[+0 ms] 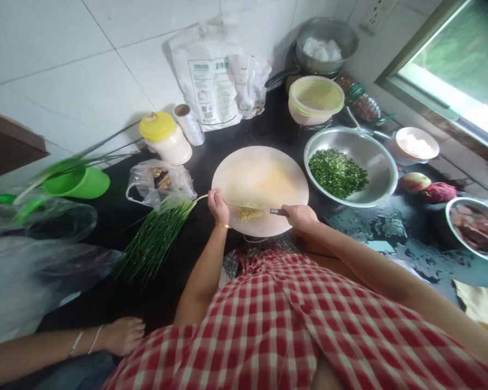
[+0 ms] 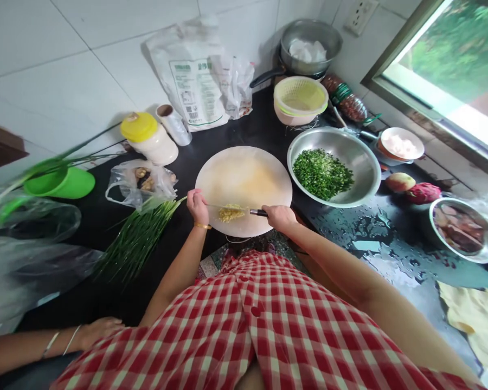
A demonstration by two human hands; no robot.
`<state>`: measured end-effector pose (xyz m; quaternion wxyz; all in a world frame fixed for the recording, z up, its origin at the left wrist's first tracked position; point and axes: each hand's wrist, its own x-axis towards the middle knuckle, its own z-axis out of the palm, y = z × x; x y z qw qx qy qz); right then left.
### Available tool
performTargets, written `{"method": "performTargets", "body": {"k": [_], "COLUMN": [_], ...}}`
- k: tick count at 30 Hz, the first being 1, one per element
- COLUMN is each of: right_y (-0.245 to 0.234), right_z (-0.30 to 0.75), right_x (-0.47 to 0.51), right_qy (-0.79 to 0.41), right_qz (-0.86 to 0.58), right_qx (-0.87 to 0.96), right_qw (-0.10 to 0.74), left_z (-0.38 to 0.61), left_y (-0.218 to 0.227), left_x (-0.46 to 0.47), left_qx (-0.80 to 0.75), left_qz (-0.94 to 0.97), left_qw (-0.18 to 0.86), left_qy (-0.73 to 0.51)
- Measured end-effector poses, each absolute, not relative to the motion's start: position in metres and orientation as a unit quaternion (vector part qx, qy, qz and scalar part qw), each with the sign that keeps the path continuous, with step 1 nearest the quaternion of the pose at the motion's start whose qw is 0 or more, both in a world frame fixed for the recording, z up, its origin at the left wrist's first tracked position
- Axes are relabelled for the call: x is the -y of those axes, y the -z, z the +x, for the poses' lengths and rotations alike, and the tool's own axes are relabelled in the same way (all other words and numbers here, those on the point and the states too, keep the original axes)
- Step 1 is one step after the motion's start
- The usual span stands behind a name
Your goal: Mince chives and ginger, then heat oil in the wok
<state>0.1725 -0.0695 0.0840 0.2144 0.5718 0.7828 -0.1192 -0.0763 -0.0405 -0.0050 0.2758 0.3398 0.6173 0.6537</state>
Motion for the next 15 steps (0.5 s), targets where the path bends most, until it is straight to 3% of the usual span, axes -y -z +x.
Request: {"method": "performTargets", "body": {"k": [15], "right_y": [-0.081], "right_z": [0.174], "right_x": [0.092], "right_qy": [0.112], "right_qz": [0.632], "right_qx": [-0.748], "right_qw": [0.170], "left_z": [-0.068], "left_y": [-0.004], "left_x": [0.013], "left_qx": [-0.573], "left_qz": [0.390], "left_qw": [0.340], "left_qy": [-0.636]}}
